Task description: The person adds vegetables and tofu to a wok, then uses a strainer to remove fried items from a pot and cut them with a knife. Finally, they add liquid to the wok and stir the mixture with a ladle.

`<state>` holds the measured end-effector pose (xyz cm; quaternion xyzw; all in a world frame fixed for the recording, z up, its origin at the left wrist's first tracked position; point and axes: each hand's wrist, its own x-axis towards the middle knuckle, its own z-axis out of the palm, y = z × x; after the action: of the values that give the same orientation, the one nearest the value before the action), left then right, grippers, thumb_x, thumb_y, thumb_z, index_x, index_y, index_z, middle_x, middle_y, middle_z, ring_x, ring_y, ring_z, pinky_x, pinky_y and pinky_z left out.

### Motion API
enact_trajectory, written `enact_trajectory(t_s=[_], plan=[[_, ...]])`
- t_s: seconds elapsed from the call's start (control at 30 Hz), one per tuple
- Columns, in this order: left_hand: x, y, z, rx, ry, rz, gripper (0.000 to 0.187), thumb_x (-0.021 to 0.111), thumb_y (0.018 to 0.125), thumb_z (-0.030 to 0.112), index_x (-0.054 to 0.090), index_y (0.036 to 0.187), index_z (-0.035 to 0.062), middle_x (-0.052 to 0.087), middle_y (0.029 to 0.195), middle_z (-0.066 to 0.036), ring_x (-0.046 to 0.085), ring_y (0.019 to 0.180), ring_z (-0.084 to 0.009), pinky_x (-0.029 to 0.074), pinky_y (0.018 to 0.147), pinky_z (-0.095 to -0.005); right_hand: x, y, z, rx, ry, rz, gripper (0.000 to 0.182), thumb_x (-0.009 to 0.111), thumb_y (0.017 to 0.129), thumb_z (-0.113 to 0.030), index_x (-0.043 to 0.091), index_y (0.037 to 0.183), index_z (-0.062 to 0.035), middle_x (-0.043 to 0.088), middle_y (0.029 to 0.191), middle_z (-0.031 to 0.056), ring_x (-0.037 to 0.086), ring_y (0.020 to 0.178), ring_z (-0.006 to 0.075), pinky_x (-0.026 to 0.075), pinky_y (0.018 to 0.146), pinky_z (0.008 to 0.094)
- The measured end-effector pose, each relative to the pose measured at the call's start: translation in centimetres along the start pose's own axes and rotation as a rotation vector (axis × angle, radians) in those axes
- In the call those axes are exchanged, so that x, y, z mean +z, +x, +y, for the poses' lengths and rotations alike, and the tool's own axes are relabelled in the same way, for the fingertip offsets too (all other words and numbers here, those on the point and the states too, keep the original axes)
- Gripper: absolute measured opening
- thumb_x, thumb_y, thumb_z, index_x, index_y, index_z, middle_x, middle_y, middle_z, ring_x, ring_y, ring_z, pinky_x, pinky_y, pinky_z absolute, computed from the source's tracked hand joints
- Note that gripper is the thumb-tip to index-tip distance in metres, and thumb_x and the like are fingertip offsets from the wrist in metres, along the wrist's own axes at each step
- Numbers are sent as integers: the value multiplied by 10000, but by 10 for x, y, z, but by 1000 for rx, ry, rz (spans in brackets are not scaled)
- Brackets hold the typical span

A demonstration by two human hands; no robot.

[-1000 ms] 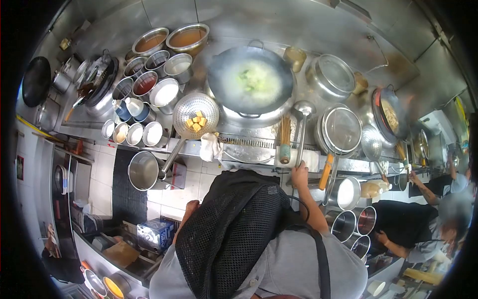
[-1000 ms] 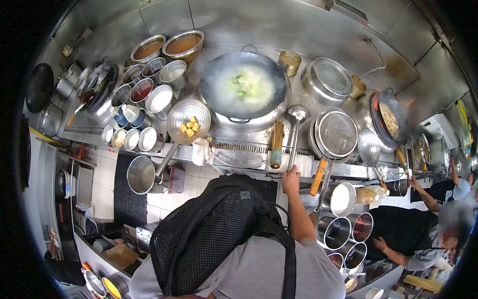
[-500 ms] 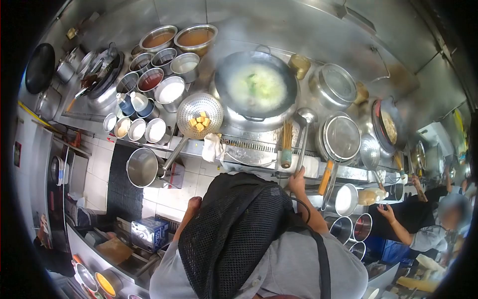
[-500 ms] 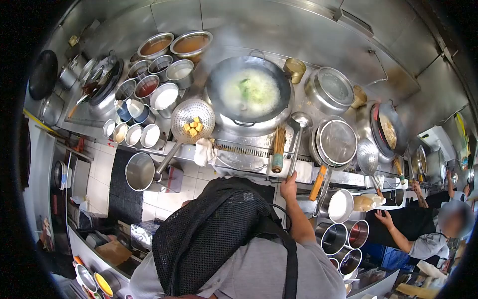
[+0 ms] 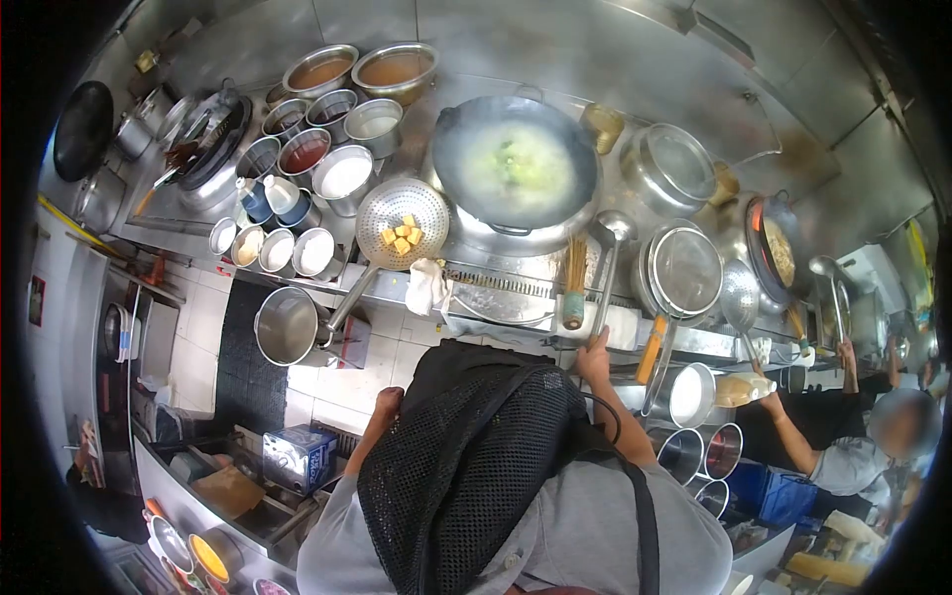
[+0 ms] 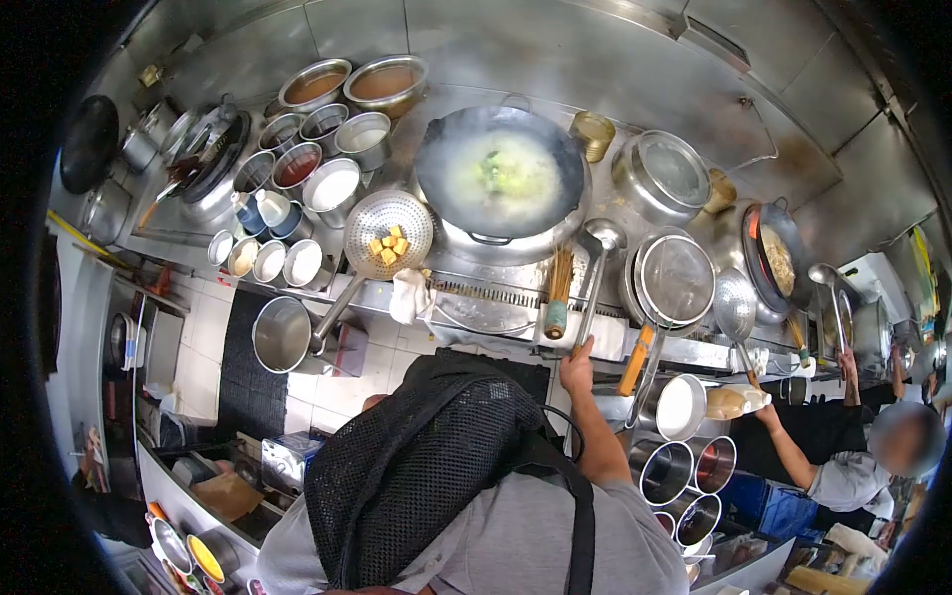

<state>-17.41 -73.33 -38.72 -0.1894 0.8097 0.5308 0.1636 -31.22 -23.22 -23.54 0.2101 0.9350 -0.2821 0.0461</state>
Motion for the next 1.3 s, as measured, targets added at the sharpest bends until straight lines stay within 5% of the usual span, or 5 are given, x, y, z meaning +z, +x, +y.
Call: enact_trajectory(t_s=[0.13, 0.4, 0.63, 0.83, 1.3], plan=[[8, 13, -17, -343, -58, 11, 256, 555, 856, 228, 677, 754, 28, 595, 634, -54, 524, 553, -142, 414, 503, -340, -2, 11, 0, 9, -56, -6, 796, 573, 873, -195, 114, 1509, -61, 643, 960, 356, 634, 921, 513, 504, 839, 540], [-9, -29, 23, -301, -153, 6, 145, 558, 881, 149, 654, 944, 60, 598, 694, -43, 531, 513, -156, 438, 439, -312, -74, -6, -39, -11, 276, 147, 446, 575, 908, -264, 536, 1268, -4, 665, 894, 293, 661, 875, 448, 495, 762, 505], [-18, -32, 8, -363, -170, -88, 65, 525, 861, 118, 590, 862, 110, 581, 687, -24, 556, 526, -145, 439, 452, -304, -175, -38, -53, -250, 180, 124, 517, 638, 939, -159, 475, 1424, -82, 536, 650, 59, 512, 604, 120, 452, 577, 313], [-13, -6, 10, -284, -222, -121, 87, 500, 892, 125, 570, 851, 94, 556, 673, -36, 538, 502, -141, 405, 413, -274, -227, -21, -96, -416, -427, 24, 548, 617, 908, -204, 473, 1436, -211, 675, 1008, 210, 672, 858, 404, 537, 741, 502], [4, -65, 4, -518, -712, 180, 93, 506, 866, 105, 580, 864, 49, 551, 671, -43, 488, 473, -129, 357, 389, -254, -65, 143, -193, -488, -144, -79, 604, 567, 931, -232, 370, 1501, -208, 662, 1019, 284, 620, 1037, 478, 494, 881, 549]])
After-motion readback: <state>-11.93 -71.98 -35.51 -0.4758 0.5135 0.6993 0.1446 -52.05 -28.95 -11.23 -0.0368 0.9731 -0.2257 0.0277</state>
